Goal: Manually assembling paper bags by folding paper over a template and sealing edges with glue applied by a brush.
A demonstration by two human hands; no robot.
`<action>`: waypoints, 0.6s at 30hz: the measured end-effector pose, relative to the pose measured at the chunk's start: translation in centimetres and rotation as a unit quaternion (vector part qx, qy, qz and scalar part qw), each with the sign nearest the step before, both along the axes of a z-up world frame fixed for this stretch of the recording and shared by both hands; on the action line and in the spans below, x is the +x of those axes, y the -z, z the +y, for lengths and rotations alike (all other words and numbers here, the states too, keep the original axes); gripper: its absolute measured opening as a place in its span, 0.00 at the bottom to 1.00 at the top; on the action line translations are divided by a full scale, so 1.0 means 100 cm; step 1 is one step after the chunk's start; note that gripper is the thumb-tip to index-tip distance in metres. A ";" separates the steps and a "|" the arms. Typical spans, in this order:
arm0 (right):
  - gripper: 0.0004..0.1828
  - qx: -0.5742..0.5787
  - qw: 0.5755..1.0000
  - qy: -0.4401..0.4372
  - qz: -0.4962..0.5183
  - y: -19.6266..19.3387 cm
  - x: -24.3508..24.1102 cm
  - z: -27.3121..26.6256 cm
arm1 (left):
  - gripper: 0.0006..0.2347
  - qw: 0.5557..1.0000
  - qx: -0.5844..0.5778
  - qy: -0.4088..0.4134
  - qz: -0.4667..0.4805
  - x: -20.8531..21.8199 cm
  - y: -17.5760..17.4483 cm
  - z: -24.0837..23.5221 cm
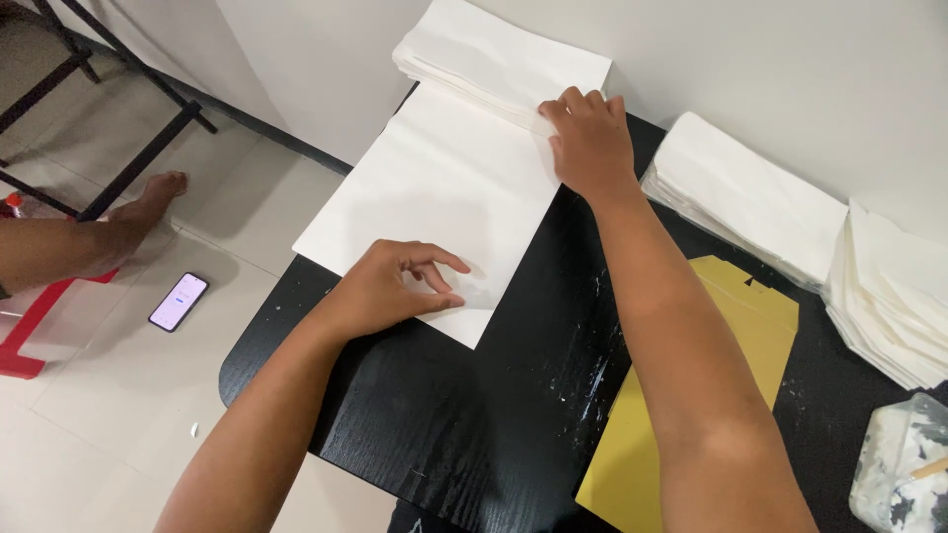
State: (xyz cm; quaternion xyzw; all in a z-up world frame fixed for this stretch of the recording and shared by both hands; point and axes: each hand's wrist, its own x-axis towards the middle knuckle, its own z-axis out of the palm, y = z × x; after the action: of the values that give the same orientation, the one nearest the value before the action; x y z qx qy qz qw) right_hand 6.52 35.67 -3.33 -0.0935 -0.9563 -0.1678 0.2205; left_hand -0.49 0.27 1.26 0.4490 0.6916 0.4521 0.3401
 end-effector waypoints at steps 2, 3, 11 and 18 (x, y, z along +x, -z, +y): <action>0.21 0.006 1.000 0.007 -0.003 -0.001 0.001 -0.002 | 0.11 0.999 -0.006 -0.007 -0.041 0.000 -0.002 0.001; 0.22 0.014 1.000 0.013 -0.005 -0.003 0.000 -0.003 | 0.11 0.997 -0.010 -0.017 -0.080 0.000 -0.004 0.002; 0.26 0.218 0.976 0.004 -0.023 -0.001 -0.002 -0.004 | 0.03 0.970 0.177 -0.094 0.134 -0.002 0.027 0.002; 0.24 0.071 0.996 -0.024 -0.041 0.019 -0.008 0.013 | 0.05 0.806 0.348 -0.099 0.468 0.005 0.042 0.001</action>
State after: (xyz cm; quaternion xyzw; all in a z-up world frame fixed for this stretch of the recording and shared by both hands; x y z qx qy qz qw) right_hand 5.70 36.96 -5.27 -0.0475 -0.9521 -0.2337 0.1917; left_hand 0.01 0.37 -2.98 0.6235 0.6037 0.4289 -0.2507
